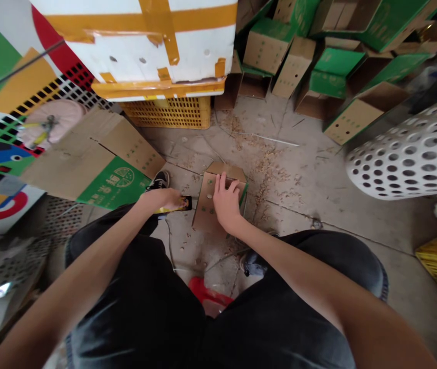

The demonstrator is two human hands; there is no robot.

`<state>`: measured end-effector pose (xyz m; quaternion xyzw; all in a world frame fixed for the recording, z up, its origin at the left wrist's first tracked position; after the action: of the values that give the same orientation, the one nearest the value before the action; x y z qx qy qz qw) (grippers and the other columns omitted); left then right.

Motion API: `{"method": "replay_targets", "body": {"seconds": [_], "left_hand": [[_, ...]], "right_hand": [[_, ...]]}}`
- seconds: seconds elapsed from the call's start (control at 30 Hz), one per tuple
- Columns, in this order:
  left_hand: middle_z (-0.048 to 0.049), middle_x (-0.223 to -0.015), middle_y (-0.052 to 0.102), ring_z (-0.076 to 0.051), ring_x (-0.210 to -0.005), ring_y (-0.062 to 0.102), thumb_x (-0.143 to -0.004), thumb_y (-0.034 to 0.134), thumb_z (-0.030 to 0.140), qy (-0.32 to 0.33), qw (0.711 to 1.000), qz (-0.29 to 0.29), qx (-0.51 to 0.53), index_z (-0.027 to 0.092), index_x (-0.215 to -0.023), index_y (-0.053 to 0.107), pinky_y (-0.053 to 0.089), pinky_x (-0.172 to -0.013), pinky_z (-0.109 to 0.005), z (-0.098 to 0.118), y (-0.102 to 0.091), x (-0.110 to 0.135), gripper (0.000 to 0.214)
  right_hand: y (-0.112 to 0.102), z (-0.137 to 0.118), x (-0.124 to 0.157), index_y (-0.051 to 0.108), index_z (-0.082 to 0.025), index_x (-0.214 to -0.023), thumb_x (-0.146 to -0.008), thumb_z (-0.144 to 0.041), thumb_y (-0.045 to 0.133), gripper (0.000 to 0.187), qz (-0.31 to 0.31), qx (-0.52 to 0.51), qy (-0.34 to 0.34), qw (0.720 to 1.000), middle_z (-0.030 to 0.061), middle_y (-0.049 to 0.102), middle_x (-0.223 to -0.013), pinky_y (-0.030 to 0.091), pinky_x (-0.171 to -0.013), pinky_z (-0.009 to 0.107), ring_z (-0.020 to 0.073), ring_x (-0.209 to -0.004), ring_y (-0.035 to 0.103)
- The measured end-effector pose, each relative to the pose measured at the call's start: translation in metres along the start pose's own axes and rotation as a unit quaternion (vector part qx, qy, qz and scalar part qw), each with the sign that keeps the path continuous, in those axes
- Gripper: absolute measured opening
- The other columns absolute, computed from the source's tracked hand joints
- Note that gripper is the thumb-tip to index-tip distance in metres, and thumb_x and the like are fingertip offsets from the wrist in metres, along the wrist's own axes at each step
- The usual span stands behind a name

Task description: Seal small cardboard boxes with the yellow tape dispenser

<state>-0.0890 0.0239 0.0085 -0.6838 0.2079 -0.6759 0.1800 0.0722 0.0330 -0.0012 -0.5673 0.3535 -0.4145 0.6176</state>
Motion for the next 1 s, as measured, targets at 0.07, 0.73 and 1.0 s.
{"method": "replay_targets", "body": {"seconds": [0.07,0.73,1.0], "left_hand": [[-0.0217,-0.123,0.071,-0.029,-0.112,0.069,-0.094,0.043,0.045,0.004,1.0,-0.003,-0.002,0.01,-0.116,0.074,0.052,-0.091,-0.03,0.001,-0.001,0.002,0.052],[-0.0247,-0.119,0.071,-0.033,-0.11,0.069,-0.095,0.041,0.043,0.015,1.0,-0.007,-0.008,0.006,-0.12,0.072,0.053,-0.091,-0.034,0.006,-0.005,0.011,0.054],[-0.0221,-0.122,0.071,-0.031,-0.115,0.067,-0.096,0.038,0.045,0.014,1.0,-0.005,-0.021,0.009,-0.12,0.072,0.052,-0.092,-0.031,0.005,-0.003,0.007,0.056]], "right_hand": [[-0.001,-0.001,0.0,0.026,-0.004,-0.158,-0.095,-0.026,0.038,0.068,-0.003,-0.001,0.0,1.0,0.0245,0.025,-0.164,0.051,-0.093,0.058,0.0461,-0.132,0.043],[-0.009,-0.001,0.001,0.033,-0.009,-0.154,-0.096,-0.036,0.045,0.065,-0.011,-0.009,-0.002,1.0,0.0243,0.035,-0.157,0.051,-0.093,0.055,0.0449,-0.129,0.042],[-0.013,-0.001,-0.001,0.036,-0.01,-0.153,-0.096,-0.035,0.044,0.062,-0.013,-0.001,-0.012,1.0,0.0232,0.039,-0.155,0.053,-0.089,0.053,0.0436,-0.126,0.044]]}}
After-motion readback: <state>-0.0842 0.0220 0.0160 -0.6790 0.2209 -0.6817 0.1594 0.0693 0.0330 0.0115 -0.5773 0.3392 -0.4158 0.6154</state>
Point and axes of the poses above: each hand's wrist, its own x-axis away from the middle knuckle, its own y-axis out of the palm, z = x × y, the point moved 6 cm from there along -x, towards the middle knuckle
